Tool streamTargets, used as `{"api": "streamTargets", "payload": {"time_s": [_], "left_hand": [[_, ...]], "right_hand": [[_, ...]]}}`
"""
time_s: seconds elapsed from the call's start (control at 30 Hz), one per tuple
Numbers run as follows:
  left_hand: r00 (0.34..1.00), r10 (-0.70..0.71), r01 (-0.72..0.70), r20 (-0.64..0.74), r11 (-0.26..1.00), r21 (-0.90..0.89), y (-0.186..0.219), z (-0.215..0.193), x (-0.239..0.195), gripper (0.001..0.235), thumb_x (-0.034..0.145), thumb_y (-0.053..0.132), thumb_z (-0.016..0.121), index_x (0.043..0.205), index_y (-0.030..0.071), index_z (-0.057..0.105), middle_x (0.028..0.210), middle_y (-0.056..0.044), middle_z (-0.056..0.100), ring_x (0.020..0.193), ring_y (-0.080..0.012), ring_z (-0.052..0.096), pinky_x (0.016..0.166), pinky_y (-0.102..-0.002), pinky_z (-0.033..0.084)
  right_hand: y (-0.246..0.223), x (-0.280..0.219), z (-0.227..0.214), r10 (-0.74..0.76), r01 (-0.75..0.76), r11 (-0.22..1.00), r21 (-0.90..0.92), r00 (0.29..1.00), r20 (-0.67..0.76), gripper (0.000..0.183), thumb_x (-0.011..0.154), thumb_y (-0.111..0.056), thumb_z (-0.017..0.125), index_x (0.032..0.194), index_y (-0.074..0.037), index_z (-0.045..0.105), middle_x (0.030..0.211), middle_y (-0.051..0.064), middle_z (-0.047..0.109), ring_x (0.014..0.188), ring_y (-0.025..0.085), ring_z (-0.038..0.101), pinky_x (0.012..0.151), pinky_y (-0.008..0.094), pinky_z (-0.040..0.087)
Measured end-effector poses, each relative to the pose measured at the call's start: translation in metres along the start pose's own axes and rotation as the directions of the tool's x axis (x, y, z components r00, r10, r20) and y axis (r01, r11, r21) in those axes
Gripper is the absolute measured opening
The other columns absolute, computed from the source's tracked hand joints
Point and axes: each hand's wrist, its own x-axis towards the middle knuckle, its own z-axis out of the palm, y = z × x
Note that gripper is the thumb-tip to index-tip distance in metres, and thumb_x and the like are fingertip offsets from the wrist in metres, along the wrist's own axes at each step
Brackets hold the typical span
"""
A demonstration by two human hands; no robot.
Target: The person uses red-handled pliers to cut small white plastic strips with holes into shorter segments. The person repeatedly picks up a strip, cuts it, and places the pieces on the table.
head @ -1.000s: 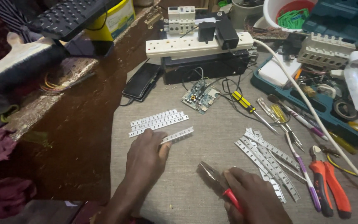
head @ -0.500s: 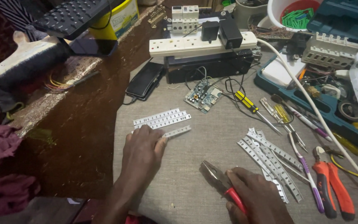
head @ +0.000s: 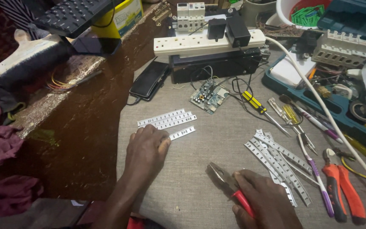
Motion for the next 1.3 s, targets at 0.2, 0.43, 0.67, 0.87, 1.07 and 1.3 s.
{"api": "streamTargets", "payload": {"time_s": [0.2,0.43,0.67,0.87,1.07,1.3], "left_hand": [[0.997,0.022,-0.025,-0.069,0.999,-0.041,-0.008,0.012,0.000,0.013,0.100,0.024,0.070,0.106,0.018,0.078,0.104,0.000,0.069,0.098,-0.0218,0.060,0.097,-0.044,0.046],[0.974,0.208,-0.200,-0.095,0.976,0.087,-0.018,0.018,0.000,0.019,0.107,0.027,0.061,0.110,0.016,0.076,0.101,-0.003,0.066,0.091,-0.0219,0.058,0.084,-0.042,0.047],[0.964,0.248,-0.234,-0.093,0.962,0.142,-0.024,0.022,0.005,0.022,0.114,0.026,0.049,0.110,0.017,0.068,0.095,-0.004,0.060,0.081,-0.0202,0.049,0.071,-0.039,0.043],[0.986,0.152,-0.150,-0.069,0.988,0.042,-0.026,0.021,0.017,0.025,0.111,0.017,0.052,0.125,0.016,0.072,0.090,-0.001,0.064,0.078,-0.0184,0.052,0.070,-0.039,0.045],[0.982,0.178,-0.176,-0.068,0.984,0.031,-0.028,0.021,0.018,0.026,0.108,0.018,0.058,0.129,0.016,0.073,0.097,-0.001,0.071,0.086,-0.0193,0.061,0.080,-0.039,0.049],[0.976,0.198,-0.197,-0.087,0.980,0.031,-0.031,0.023,0.019,0.025,0.111,0.019,0.053,0.124,0.015,0.074,0.089,-0.001,0.067,0.078,-0.0180,0.057,0.072,-0.037,0.049]], "right_hand": [[-0.003,0.000,-0.004,0.057,-0.058,0.998,0.017,0.998,0.029,0.086,0.077,-0.056,0.076,0.154,-0.025,0.054,0.159,-0.002,0.054,0.128,0.028,0.062,0.097,0.055,0.049],[0.001,0.000,-0.004,0.042,-0.043,0.999,0.033,0.999,0.032,0.090,0.074,-0.053,0.080,0.156,-0.026,0.053,0.158,-0.002,0.055,0.126,0.028,0.063,0.094,0.055,0.050],[-0.008,0.001,-0.013,0.093,-0.098,0.992,0.082,0.994,0.056,0.087,0.076,-0.052,0.079,0.155,-0.028,0.054,0.158,-0.005,0.055,0.134,0.025,0.059,0.100,0.054,0.046],[-0.001,0.003,-0.010,-0.018,0.019,0.997,0.075,1.000,-0.024,0.084,0.079,-0.058,0.074,0.153,-0.021,0.057,0.154,0.005,0.060,0.128,0.030,0.065,0.096,0.053,0.052],[-0.001,0.003,-0.010,0.072,-0.075,0.996,0.057,0.996,0.056,0.092,0.073,-0.053,0.084,0.156,-0.027,0.054,0.158,-0.003,0.056,0.131,0.027,0.062,0.099,0.053,0.048],[0.002,0.003,-0.008,0.020,-0.022,0.999,0.034,0.999,0.044,0.092,0.075,-0.056,0.079,0.157,-0.024,0.051,0.159,0.001,0.055,0.132,0.029,0.060,0.097,0.054,0.050]]}}
